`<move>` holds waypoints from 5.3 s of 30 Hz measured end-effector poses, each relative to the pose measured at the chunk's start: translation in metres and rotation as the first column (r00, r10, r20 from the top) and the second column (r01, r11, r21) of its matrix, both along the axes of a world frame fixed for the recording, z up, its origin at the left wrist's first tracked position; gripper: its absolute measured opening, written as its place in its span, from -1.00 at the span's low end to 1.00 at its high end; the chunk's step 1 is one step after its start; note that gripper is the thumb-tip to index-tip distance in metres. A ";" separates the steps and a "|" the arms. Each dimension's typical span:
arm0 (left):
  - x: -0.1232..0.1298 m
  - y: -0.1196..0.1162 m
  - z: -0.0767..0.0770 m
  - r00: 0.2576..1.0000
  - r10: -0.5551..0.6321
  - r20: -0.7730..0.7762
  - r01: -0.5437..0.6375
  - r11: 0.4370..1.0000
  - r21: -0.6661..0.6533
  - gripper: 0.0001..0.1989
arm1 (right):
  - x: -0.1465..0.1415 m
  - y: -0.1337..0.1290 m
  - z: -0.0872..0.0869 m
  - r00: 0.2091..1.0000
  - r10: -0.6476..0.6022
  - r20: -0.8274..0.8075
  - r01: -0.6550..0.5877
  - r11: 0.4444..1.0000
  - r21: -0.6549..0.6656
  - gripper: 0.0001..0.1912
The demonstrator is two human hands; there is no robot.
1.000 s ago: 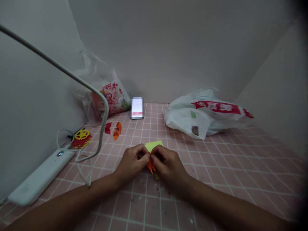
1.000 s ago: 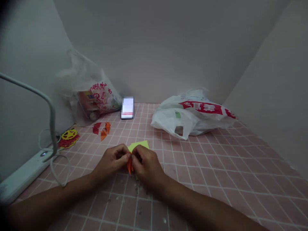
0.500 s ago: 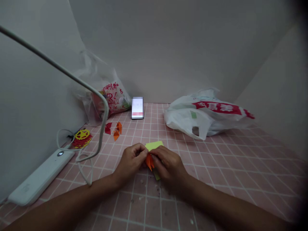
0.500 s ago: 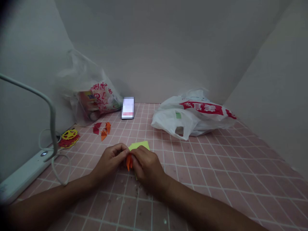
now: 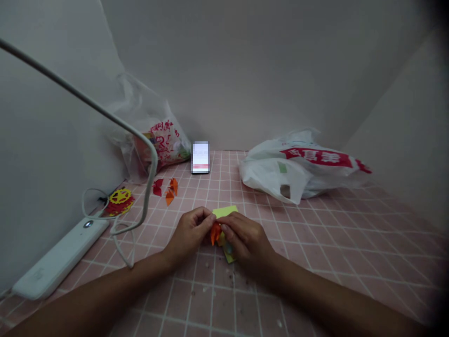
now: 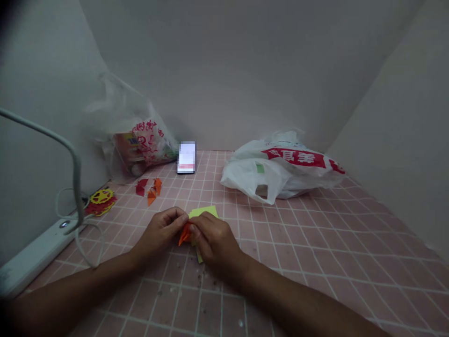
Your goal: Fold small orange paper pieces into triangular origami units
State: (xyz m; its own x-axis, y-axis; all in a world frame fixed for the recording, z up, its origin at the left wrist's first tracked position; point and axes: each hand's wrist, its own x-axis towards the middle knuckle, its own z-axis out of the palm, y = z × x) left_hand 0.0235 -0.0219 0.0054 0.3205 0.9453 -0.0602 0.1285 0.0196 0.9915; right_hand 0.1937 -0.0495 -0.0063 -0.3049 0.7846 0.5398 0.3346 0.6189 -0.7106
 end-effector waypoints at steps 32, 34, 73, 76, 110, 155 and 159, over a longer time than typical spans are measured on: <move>0.002 0.000 -0.002 0.989 -0.088 0.121 0.099 0.991 -0.094 -0.72 | -0.004 0.011 0.004 0.895 -0.132 -0.426 -0.220 0.701 -0.678 -0.74; 0.002 0.000 -0.002 0.987 -0.086 0.135 0.100 0.990 -0.100 -0.73 | -0.004 0.011 0.003 0.896 -0.121 -0.427 -0.225 0.705 -0.672 -0.73; 0.000 0.001 0.001 0.995 -0.099 0.001 0.099 0.994 0.045 -0.78 | -0.004 0.010 0.001 0.906 -0.096 -0.412 -0.210 0.742 -0.636 -0.75; 0.000 0.002 0.000 0.997 -0.075 -0.027 0.077 0.994 0.076 -0.77 | -0.004 0.009 0.001 0.889 -0.087 -0.450 -0.255 0.722 -0.643 -0.74; -0.003 -0.003 -0.006 0.965 0.115 -0.238 -0.007 0.910 0.414 -0.83 | -0.010 0.007 0.004 0.838 -0.095 -0.537 -0.327 0.701 -0.634 -0.74; 0.002 -0.001 -0.005 0.996 0.043 -0.080 -0.026 0.980 0.195 -0.82 | -0.007 0.009 -0.005 0.917 -0.244 -0.317 0.026 0.826 -0.563 -0.83; 0.003 -0.002 -0.005 0.995 0.058 -0.079 -0.043 0.984 0.175 -0.80 | -0.007 0.008 -0.003 0.917 -0.251 -0.309 0.039 0.829 -0.558 -0.84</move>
State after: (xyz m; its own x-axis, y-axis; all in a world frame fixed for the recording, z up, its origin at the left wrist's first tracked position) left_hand 0.0263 -0.0234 0.0001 0.2728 0.9586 0.0811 0.2143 -0.1427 0.9663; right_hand 0.1863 -0.0420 -0.0097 -0.0353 0.9967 0.0726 0.0494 0.0743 -0.9960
